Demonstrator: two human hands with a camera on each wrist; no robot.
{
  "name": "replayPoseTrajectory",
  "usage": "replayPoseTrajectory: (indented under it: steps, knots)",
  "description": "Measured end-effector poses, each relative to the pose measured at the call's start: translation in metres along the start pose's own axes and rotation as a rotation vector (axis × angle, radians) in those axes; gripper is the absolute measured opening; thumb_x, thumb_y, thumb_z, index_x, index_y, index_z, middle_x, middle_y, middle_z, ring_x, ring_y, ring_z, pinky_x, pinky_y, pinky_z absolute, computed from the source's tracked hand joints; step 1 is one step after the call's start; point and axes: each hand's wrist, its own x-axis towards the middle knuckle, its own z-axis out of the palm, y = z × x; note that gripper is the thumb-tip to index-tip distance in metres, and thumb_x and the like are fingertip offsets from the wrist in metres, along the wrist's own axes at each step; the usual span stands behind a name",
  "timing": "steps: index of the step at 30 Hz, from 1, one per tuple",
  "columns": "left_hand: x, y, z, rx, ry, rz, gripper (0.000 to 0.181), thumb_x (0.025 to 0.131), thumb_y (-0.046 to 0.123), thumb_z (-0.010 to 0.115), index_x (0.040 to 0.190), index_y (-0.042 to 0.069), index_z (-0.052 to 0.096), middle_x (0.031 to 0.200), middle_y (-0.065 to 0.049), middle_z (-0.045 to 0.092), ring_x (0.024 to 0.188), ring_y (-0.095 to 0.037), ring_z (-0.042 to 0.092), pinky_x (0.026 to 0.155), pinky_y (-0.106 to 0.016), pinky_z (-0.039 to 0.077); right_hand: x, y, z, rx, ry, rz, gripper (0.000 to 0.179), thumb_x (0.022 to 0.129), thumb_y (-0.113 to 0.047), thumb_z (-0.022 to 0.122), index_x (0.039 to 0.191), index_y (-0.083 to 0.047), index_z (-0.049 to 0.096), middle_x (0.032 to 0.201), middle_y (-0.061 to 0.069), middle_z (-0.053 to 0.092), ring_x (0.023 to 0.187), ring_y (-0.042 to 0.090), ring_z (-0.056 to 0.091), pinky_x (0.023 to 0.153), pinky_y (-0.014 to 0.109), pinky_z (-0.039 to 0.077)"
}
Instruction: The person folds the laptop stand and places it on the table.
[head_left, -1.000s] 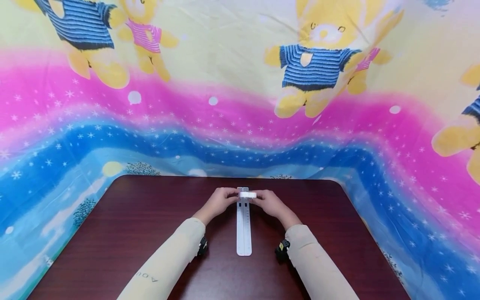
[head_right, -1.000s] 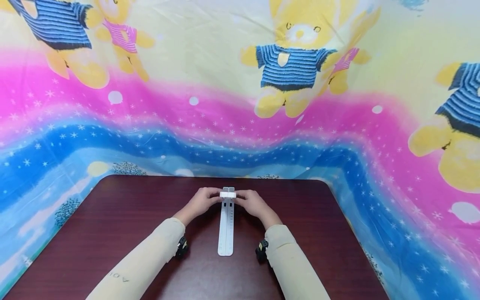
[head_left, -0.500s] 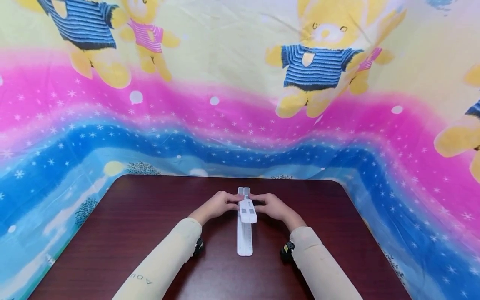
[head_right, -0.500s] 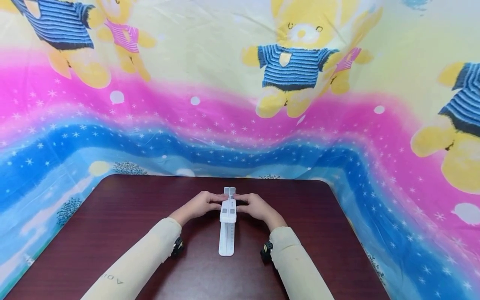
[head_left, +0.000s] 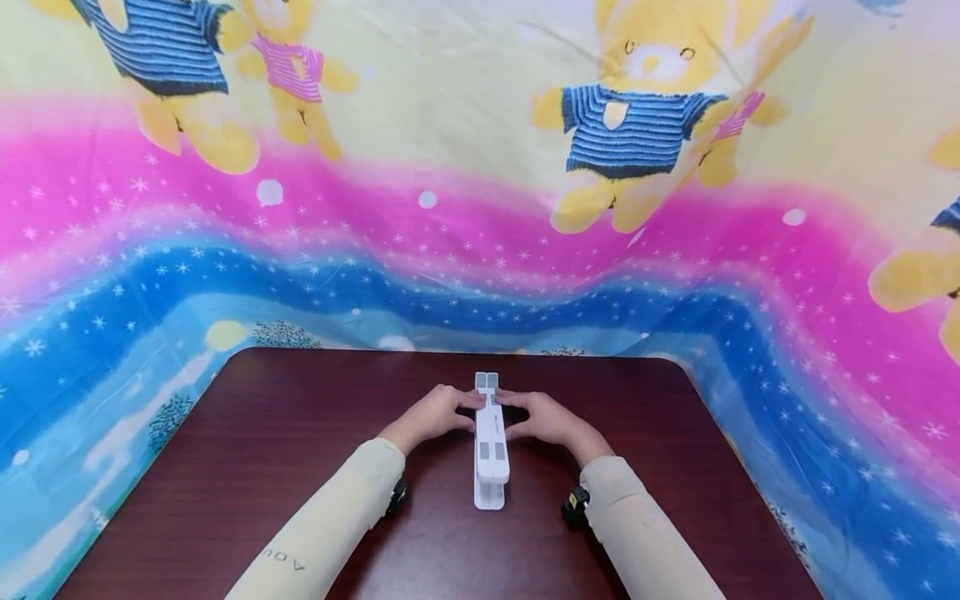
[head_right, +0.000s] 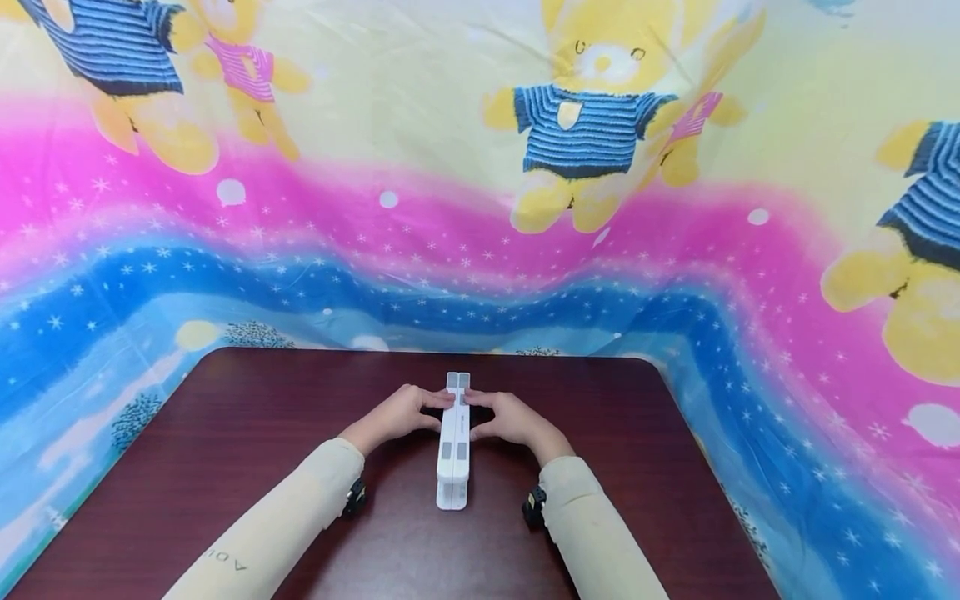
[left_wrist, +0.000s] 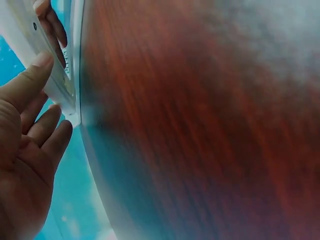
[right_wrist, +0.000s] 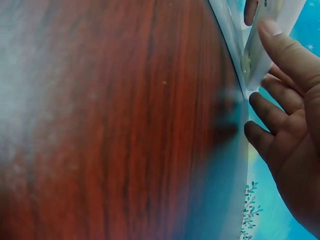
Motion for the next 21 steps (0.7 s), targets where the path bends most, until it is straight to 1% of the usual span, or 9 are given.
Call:
replayPoseTrajectory:
  steps: [6, 11, 18, 21]
  knots:
    - [-0.001, 0.002, 0.004, 0.071, -0.002, 0.000, 0.056, 0.087, 0.027, 0.083, 0.140, 0.021, 0.064, 0.147, 0.000, 0.058, 0.139, -0.017, 0.052, 0.109, -0.036, 0.049, 0.001, -0.001, 0.003, -0.105, -0.012, -0.024, 0.080, 0.087, -0.037, 0.082, 0.156, -0.022, 0.044, 0.166, -0.005, 0.034, 0.153, 0.024, 0.032, 0.118, 0.049, 0.039]
    - [-0.003, 0.005, 0.004, 0.118, -0.028, -0.004, 0.059, 0.088, 0.029, 0.082, 0.142, 0.022, 0.061, 0.151, 0.003, 0.054, 0.141, -0.016, 0.049, 0.111, -0.036, 0.047, 0.000, -0.004, 0.005, -0.138, -0.012, -0.024, 0.083, 0.086, -0.034, 0.083, 0.157, -0.020, 0.043, 0.166, -0.002, 0.033, 0.153, 0.025, 0.032, 0.118, 0.048, 0.038]
    - [-0.005, 0.005, 0.003, 0.148, -0.063, -0.014, 0.066, 0.085, 0.031, 0.085, 0.145, 0.022, 0.059, 0.154, 0.006, 0.050, 0.144, -0.016, 0.045, 0.115, -0.037, 0.044, -0.001, -0.013, 0.007, -0.196, -0.018, 0.007, 0.085, 0.086, -0.036, 0.084, 0.158, -0.021, 0.041, 0.167, -0.001, 0.032, 0.152, 0.026, 0.033, 0.118, 0.047, 0.039]
    - [-0.005, 0.006, 0.003, 0.169, -0.067, -0.009, 0.067, 0.084, 0.031, 0.087, 0.145, 0.022, 0.060, 0.154, 0.007, 0.050, 0.144, -0.016, 0.046, 0.114, -0.036, 0.045, -0.001, -0.016, 0.009, -0.244, -0.016, 0.019, 0.086, 0.086, -0.038, 0.083, 0.158, -0.022, 0.039, 0.167, 0.000, 0.032, 0.152, 0.031, 0.033, 0.118, 0.049, 0.038]
